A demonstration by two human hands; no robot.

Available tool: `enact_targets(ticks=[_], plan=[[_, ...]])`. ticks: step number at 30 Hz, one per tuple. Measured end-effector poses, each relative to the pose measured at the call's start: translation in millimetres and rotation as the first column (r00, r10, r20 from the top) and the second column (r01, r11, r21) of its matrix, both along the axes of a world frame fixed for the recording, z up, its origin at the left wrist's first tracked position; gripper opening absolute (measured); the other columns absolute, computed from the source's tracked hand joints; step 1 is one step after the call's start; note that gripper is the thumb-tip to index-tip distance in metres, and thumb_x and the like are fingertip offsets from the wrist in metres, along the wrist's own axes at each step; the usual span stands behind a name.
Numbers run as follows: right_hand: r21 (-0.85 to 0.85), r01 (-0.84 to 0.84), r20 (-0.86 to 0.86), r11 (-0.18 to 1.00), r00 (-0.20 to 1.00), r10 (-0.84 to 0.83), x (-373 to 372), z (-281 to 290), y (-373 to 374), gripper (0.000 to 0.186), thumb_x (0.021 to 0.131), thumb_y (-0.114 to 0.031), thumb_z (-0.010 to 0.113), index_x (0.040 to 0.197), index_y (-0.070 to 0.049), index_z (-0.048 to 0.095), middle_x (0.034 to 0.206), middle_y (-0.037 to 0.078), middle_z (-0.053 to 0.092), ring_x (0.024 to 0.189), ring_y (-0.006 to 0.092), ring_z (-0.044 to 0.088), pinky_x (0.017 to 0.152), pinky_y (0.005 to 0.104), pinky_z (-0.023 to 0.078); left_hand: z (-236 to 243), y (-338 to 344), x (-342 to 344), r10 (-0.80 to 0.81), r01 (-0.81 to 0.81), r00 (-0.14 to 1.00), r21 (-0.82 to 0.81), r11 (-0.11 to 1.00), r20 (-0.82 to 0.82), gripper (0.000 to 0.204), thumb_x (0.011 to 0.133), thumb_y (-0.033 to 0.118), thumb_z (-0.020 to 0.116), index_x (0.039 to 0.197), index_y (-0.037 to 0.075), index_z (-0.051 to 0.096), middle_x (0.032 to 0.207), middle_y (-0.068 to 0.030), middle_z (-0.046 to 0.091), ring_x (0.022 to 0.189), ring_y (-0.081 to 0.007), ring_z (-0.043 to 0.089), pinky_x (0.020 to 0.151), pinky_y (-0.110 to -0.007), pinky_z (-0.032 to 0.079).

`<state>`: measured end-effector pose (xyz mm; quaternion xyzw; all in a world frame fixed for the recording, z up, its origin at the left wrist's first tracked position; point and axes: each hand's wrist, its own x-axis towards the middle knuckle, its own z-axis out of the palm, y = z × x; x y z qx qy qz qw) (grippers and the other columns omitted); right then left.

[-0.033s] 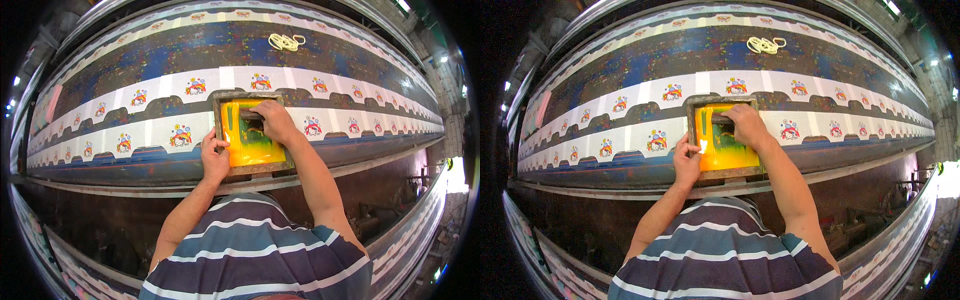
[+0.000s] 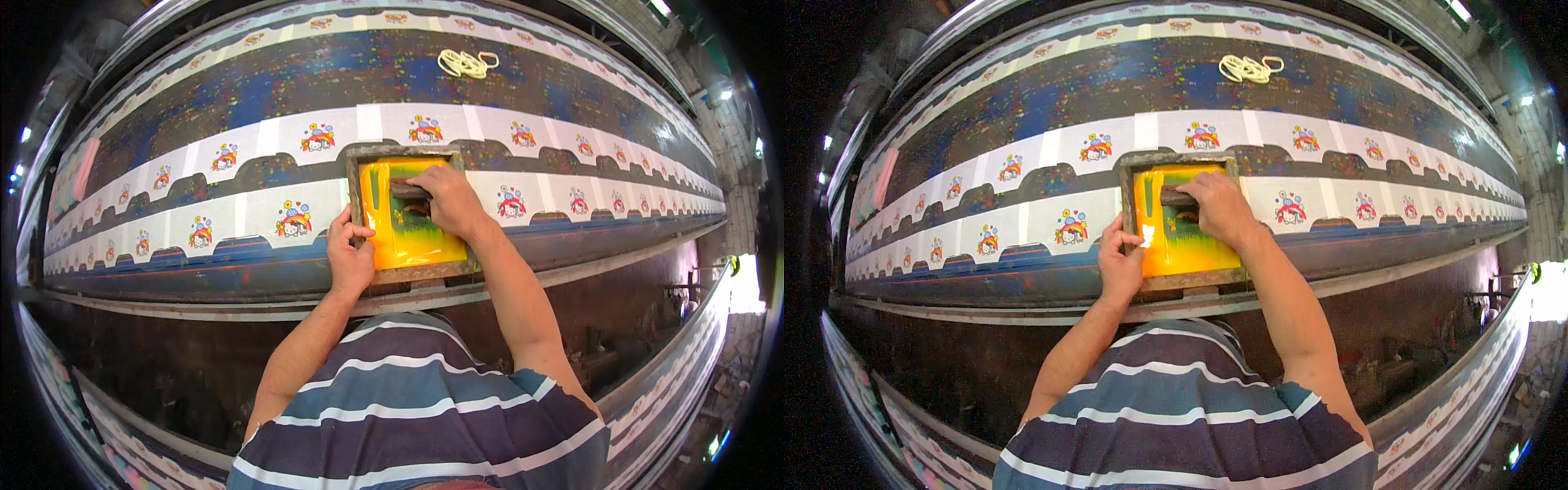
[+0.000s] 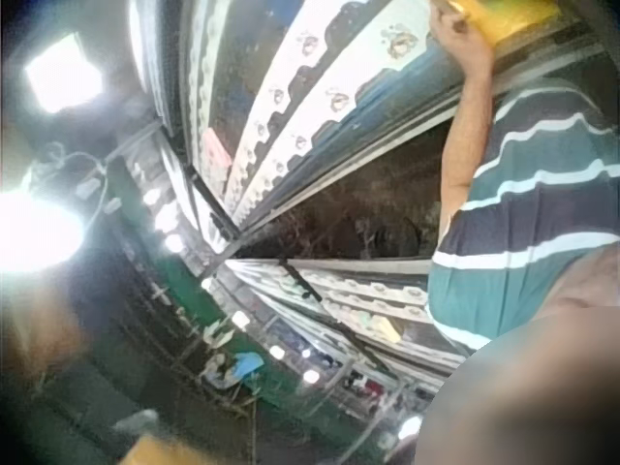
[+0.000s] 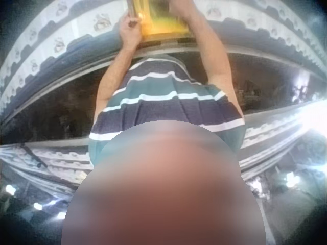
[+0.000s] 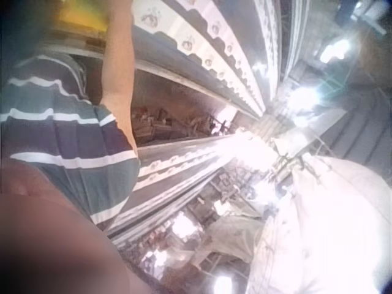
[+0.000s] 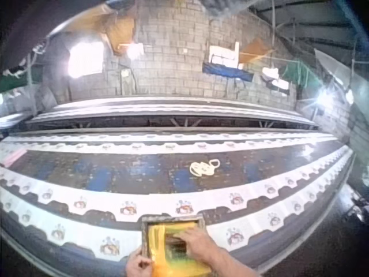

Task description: The person repeatedly rubs a small yellow and green printing block onto a moving strip of white fabric with cartoon prints. The block is held with both hands and pressed onto the fabric as it advances along a conveyor-like table.

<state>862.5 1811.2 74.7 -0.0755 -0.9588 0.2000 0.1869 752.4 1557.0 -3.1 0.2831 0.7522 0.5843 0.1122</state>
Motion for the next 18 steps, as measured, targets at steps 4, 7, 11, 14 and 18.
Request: enact_targets(ticks=[4,7,11,14,18], plan=[[-0.055,-0.029,0.001,0.998,1.000,0.029,36.5,4.8,-38.7,0.039,0.088,0.002,0.070,0.124,-0.006,0.082,0.118,0.016,0.079,0.114,0.0415,0.073,0.103,0.0542,0.058,3.2,0.0,1.0,-0.002,0.002,1.000,0.002,1.000,0.008,0.026,0.084,-0.013,0.077,0.097,0.009,0.076,0.165,-0.0266,0.061,0.155,-0.0443,0.057,0.130,-0.050,0.041],[-0.076,-0.058,0.025,0.995,0.998,0.060,62.2,12.9,-64.9,0.041,0.088,0.000,0.072,0.127,-0.006,0.081,0.120,0.014,0.078,0.115,0.0397,0.072,0.104,0.0518,0.058,6.4,1.4,1.7,0.001,-0.001,1.000,-0.007,1.000,0.011,0.026,0.084,-0.013,0.078,0.099,0.009,0.077,0.165,-0.0264,0.061,0.156,-0.0434,0.056,0.131,-0.050,0.040],[-0.111,-0.076,0.039,0.991,0.996,0.081,79.5,20.3,-79.2,0.044,0.088,0.000,0.074,0.131,-0.006,0.080,0.123,0.015,0.077,0.118,0.0397,0.071,0.107,0.0515,0.057,6.9,7.4,-4.4,0.011,-0.011,1.000,-0.005,1.000,0.009,0.026,0.084,-0.013,0.079,0.100,0.008,0.078,0.165,-0.0266,0.061,0.157,-0.0424,0.056,0.130,-0.050,0.041],[-0.177,-0.088,0.041,0.980,0.994,0.096,90.4,25.1,-83.4,0.044,0.088,-0.002,0.080,0.132,-0.005,0.079,0.132,0.017,0.075,0.125,0.0400,0.070,0.112,0.0521,0.055,6.6,7.9,-6.7,0.001,-0.001,1.000,0.001,1.000,-0.005,0.026,0.083,-0.013,0.079,0.101,0.007,0.078,0.165,-0.0269,0.061,0.155,-0.0418,0.058,0.129,-0.048,0.044],[-0.231,-0.020,-0.043,0.973,0.999,0.010,112.1,28.4,-83.7,0.047,0.090,-0.003,0.087,0.135,-0.005,0.078,0.143,0.020,0.073,0.136,0.0406,0.067,0.119,0.0522,0.053,12.4,8.1,-7.8,0.000,0.000,1.000,0.022,1.000,-0.013,0.028,0.082,-0.014,0.078,0.102,0.006,0.079,0.162,-0.0276,0.064,0.153,-0.0405,0.061,0.128,-0.046,0.046]])
